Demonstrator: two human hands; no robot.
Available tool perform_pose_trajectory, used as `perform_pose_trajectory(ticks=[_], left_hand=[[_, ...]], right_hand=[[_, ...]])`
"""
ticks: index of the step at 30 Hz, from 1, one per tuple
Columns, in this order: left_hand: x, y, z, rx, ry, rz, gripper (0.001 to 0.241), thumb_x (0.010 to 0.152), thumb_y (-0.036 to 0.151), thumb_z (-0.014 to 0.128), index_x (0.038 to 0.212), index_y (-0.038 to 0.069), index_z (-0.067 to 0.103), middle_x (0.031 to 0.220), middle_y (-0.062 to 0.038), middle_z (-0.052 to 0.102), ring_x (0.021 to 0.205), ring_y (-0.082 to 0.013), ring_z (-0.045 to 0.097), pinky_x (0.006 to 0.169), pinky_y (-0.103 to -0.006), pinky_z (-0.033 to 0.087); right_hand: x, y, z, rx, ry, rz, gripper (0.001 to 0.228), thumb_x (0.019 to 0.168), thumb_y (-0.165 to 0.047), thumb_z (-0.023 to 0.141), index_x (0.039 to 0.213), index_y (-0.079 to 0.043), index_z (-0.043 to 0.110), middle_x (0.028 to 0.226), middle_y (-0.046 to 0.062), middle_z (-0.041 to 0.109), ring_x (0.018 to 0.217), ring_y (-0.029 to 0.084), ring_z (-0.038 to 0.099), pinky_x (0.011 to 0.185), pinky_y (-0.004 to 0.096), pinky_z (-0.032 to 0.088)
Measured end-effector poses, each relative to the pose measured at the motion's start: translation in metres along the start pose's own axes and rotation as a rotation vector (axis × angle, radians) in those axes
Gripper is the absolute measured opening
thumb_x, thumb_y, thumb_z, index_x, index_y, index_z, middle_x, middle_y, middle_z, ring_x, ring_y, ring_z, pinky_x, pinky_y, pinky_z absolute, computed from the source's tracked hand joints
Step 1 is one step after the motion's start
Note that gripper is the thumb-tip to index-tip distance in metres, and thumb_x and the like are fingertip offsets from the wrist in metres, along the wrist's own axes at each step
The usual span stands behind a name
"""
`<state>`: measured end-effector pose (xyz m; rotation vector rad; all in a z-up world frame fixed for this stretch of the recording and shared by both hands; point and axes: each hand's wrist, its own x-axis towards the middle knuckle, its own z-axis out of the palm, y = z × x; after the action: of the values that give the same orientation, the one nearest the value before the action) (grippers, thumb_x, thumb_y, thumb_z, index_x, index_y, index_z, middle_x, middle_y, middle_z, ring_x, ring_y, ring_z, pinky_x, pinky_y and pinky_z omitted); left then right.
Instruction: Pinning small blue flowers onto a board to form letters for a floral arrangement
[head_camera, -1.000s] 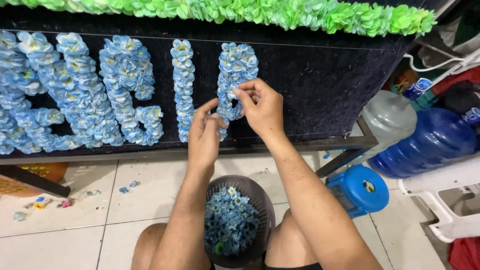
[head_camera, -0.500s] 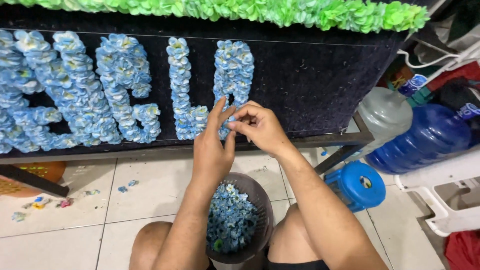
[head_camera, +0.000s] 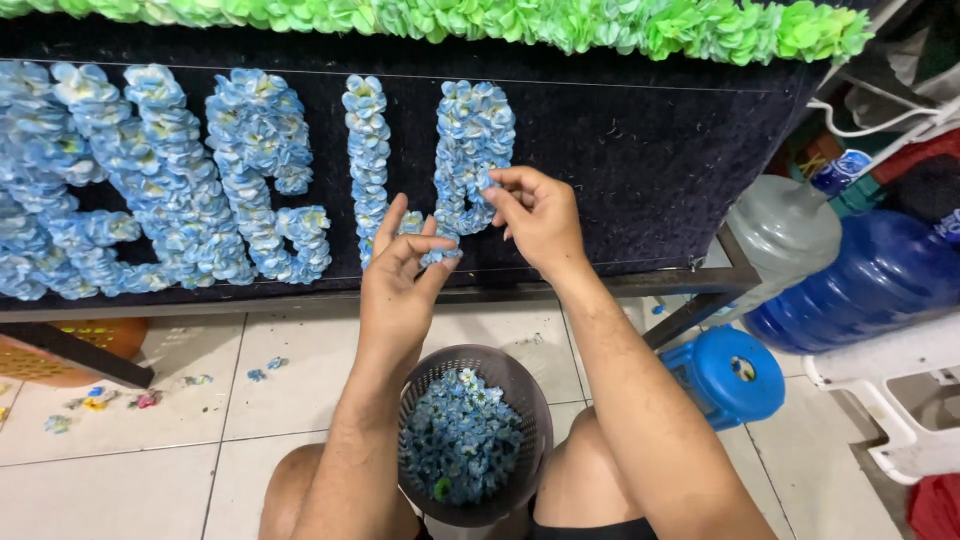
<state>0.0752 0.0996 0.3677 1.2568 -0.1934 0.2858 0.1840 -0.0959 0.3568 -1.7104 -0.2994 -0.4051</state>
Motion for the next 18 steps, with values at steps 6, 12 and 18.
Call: perform_pose_trajectory(ticks=[6,12,18], left_hand=[[0.009,-0.023,-0.012,0.075,0.109,-0.158,0.027,0.103,0.005,0.08,0.128,0.011,0.088,0.114,-0.005,0.06,0.096,-0.0108,0.06,0.085,-0.0393,0.076],[0.01,-0.021,-0.005,0.104,0.168,-0.201,0.025,0.098,0.011,0.089,0.122,0.005,0.086,0.095,-0.014,0.081,0.091,-0.0171,0.081,0.085,-0.0359,0.072],[0.014,-0.017,-0.004,-0.003,0.242,-0.218,0.027,0.102,0.008,0.08,0.126,-0.005,0.075,0.107,-0.027,0.083,0.101,-0.0323,0.086,0.087,-0.04,0.072]], right_hand=[[0.01,-0.015,0.02,-0.111,0.135,-0.001,0.015,0.101,-0.012,0.084,0.11,-0.002,0.079,0.082,0.012,0.084,0.052,0.01,0.072,0.047,0.023,0.056],[0.02,0.008,0.02,-0.278,0.215,-0.036,0.024,0.096,-0.02,0.088,0.084,-0.008,0.071,0.06,0.003,0.067,0.049,0.012,0.059,0.048,0.028,0.044],[0.011,0.012,-0.003,-0.298,0.307,-0.055,0.037,0.107,-0.025,0.084,0.076,-0.011,0.07,0.053,0.0,0.06,0.048,0.008,0.051,0.047,0.024,0.039]])
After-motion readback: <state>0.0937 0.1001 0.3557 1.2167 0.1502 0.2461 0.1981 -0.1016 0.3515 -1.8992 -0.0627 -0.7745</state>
